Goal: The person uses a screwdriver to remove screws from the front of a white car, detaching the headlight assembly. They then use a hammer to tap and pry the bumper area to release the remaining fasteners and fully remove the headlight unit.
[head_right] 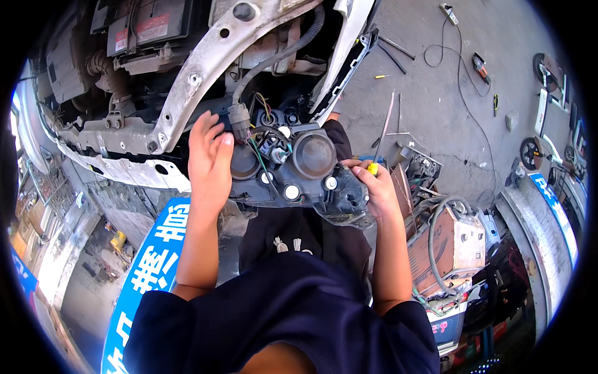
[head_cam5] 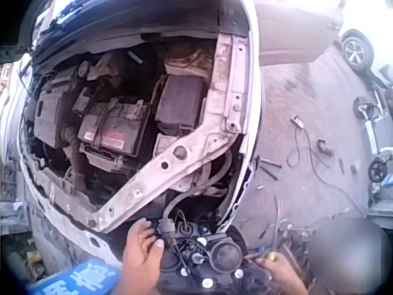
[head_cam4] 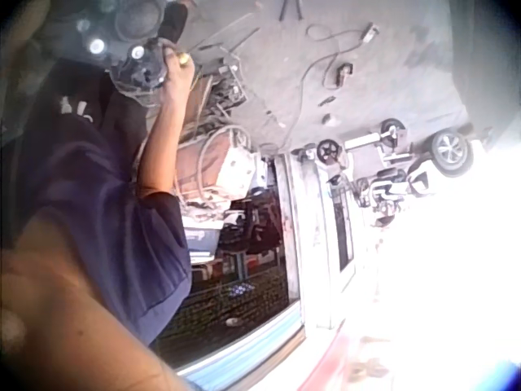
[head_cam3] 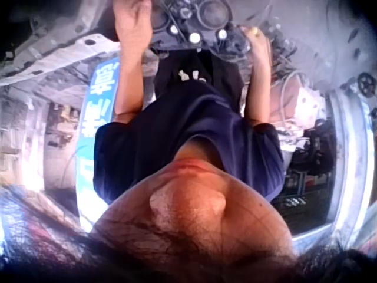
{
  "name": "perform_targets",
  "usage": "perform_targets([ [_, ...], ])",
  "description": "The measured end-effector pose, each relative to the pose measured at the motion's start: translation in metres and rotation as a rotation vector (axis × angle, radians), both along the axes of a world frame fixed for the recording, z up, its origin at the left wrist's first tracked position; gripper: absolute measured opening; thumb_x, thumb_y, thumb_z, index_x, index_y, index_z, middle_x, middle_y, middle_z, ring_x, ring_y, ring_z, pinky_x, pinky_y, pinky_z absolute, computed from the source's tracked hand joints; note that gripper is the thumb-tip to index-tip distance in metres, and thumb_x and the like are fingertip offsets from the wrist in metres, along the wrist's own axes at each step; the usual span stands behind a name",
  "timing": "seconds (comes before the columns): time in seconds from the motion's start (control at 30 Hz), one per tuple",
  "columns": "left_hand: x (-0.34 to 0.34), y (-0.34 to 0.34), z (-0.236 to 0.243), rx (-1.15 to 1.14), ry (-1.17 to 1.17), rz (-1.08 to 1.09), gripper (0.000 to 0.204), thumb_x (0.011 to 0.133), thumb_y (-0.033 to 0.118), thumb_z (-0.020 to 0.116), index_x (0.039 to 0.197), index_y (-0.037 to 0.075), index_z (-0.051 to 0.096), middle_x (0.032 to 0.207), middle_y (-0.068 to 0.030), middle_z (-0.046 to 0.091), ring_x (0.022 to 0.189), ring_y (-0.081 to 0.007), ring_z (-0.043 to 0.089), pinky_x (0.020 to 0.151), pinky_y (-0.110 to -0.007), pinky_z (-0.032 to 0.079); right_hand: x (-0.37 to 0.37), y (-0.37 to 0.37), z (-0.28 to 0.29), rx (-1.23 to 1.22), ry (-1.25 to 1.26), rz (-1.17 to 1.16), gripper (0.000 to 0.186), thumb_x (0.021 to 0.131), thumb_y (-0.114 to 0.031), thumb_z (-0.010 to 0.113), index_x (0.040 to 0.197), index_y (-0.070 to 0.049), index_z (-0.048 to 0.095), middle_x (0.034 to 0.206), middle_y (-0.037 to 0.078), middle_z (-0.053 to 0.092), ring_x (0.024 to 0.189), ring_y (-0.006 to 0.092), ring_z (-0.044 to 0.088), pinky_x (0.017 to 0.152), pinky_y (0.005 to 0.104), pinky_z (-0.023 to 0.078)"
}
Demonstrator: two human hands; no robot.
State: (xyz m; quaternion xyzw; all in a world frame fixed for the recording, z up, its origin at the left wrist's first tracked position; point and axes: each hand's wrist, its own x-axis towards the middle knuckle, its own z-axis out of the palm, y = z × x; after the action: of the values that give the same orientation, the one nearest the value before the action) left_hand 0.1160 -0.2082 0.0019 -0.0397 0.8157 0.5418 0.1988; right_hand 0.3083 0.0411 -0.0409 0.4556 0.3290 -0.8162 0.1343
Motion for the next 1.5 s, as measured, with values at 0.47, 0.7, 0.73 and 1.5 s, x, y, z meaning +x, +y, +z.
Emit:
perform_targets([
  [0.47,-0.006,0.032,-0.020,0.363,-0.273,0.255,0.038,0.089,0.002,0.071,0.123,-0.006,0.055,0.103,-0.0058,0.064,0.087,-0.0100,0.059,0.079,-0.024,0.049,-0.035,0.018,0.055,0.982,-0.200,0.704,0.017,0.090,-0.012,0.065,0.095,0.002,0.059,0.078,0.009,0.061,0.070,0.0157,0.055,0.069,0.0321,0.047],
  [0.7,0.001,0.023,-0.021,0.444,-0.296,0.245,0.037,0.098,0.014,0.060,0.126,-0.009,0.052,0.114,-0.0189,0.066,0.108,-0.0235,0.064,0.100,-0.036,0.048,-0.044,0.004,0.141,0.641,0.057,0.499,0.045,0.086,-0.011,0.067,0.128,0.002,0.054,0.092,0.016,0.065,0.075,0.0295,0.065,0.072,0.0343,0.051],
  [0.73,0.000,0.021,-0.021,0.417,-0.314,0.187,0.043,0.102,0.024,0.053,0.130,-0.009,0.049,0.115,-0.0221,0.066,0.111,-0.0293,0.063,0.101,-0.040,0.047,-0.044,0.000,0.146,0.714,0.198,0.646,0.052,0.085,-0.011,0.069,0.132,0.003,0.052,0.098,0.017,0.068,0.081,0.0308,0.068,0.078,0.0335,0.052],
  [1.5,-0.013,0.005,-0.025,0.567,-0.566,0.077,0.050,0.107,0.034,0.038,0.139,-0.004,0.045,0.104,-0.0168,0.068,0.098,-0.0216,0.064,0.092,-0.034,0.048,0.011,-0.116,0.120,0.711,0.282,0.330,0.049,0.085,-0.005,0.065,0.132,0.003,0.053,0.083,0.016,0.059,0.073,0.0319,0.060,0.069,0.0369,0.050],
])
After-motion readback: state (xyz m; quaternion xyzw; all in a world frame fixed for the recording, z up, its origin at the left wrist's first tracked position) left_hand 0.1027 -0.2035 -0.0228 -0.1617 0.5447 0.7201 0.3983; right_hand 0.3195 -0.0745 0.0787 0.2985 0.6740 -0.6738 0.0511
